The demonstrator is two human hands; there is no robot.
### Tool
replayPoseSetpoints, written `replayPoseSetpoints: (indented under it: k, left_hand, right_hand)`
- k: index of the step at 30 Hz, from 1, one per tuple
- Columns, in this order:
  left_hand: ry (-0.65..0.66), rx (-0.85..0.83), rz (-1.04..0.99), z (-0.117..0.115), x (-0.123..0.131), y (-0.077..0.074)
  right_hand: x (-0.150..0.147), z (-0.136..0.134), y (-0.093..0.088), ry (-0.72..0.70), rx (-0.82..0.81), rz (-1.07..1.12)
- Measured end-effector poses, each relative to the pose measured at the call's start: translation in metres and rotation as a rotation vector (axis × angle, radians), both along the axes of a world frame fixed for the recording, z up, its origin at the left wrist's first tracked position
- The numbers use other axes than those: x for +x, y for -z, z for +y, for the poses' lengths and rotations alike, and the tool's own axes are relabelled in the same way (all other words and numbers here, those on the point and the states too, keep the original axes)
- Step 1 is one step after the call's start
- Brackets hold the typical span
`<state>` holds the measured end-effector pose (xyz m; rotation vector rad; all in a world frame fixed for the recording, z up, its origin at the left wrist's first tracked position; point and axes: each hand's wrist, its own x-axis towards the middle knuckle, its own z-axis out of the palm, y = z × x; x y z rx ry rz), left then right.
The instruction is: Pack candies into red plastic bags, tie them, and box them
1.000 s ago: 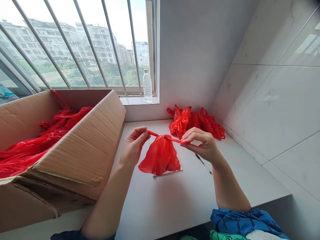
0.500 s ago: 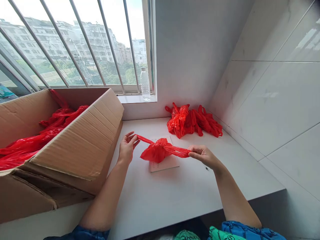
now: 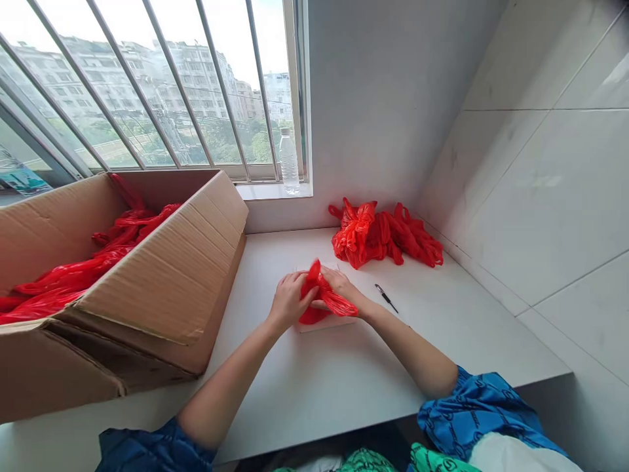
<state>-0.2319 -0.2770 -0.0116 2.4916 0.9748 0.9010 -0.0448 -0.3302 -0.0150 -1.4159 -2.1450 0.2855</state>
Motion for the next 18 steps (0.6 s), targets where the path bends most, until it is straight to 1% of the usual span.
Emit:
replayPoseSetpoints:
  k: [2,4,7,9,11,18]
  left_hand:
    - [-0.022,0.049,0.018,0.007,0.004,0.014]
    - [-0.027,0.054,0.03,0.011,0.005,0.028]
    - [-0.034,0.071,0.084,0.013,0.004,0.045]
    - [-0.047,0.084,0.139,0.014,0.004,0.051]
    - [-0.057,0.088,0.178,0.015,0.005,0.055]
    - [-0.052,0.083,0.183,0.016,0.005,0.058]
  right_hand:
    - [-0.002,0.01,0.016,0.082,-0.042,-0.037]
    - [-0.001,0.014,0.032,0.144,-0.057,-0.081]
    - [0.001,0.014,0.047,0.158,-0.038,-0.133]
    - [0.002,0.013,0.049,0.155,-0.041,-0.155]
    - [0.003,0.013,0.048,0.157,-0.058,-0.174]
    - [0.004,0.014,0.045,0.168,-0.113,-0.217]
